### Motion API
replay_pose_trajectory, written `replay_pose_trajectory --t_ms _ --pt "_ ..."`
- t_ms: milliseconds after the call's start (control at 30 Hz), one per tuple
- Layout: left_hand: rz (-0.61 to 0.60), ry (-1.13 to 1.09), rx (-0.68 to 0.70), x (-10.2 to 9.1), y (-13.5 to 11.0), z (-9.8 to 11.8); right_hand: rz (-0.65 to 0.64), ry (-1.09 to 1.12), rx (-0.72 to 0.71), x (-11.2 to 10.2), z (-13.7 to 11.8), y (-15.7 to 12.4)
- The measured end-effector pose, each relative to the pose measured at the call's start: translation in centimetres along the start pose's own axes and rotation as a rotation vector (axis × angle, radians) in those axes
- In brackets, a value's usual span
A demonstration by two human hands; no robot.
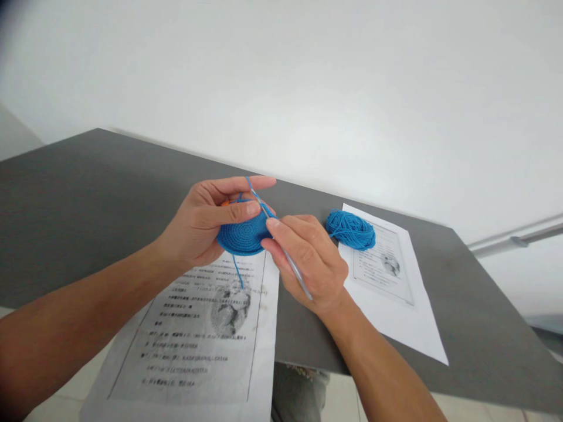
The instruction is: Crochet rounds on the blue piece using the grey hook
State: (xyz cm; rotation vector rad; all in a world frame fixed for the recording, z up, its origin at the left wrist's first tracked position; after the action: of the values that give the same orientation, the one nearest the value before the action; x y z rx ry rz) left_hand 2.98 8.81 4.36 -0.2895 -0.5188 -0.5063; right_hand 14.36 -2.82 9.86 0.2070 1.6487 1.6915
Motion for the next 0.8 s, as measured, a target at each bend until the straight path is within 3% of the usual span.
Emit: replay_pose_trajectory --t_ms 133,233,533,800 --pt "0.035 0.028 -0.003 -0.3 0.2 0.5 0.016 0.177 0.187 -0.4 1.9 -0.6" --pt "0.025 0.064 -0.04 -0.4 0.5 0.2 0.015 0.22 0.248 -0.7 2.7 -1.0" --pt "-0.009 0.166 -0.095 -0.8 1.5 -0.1 -0.036 0.261 0.268 -1.3 3.7 -1.0" --pt "-0.01 0.255 -0.124 -1.4 1.7 -0.4 -0.108 0.228 0.194 -1.7 3.7 -0.7"
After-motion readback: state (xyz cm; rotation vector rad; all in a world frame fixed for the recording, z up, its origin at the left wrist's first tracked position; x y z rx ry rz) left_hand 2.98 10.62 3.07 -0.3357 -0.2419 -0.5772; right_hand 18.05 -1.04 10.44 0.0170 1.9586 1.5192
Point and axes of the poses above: each hand's wrist, its own y-axis towards the middle knuckle, its own x-axis out of the palm, z = x × y, the point moved 10 cm from there along y, towards the middle knuckle, and after that the axes turned 13 degrees about -x, right-handed, at the moved point
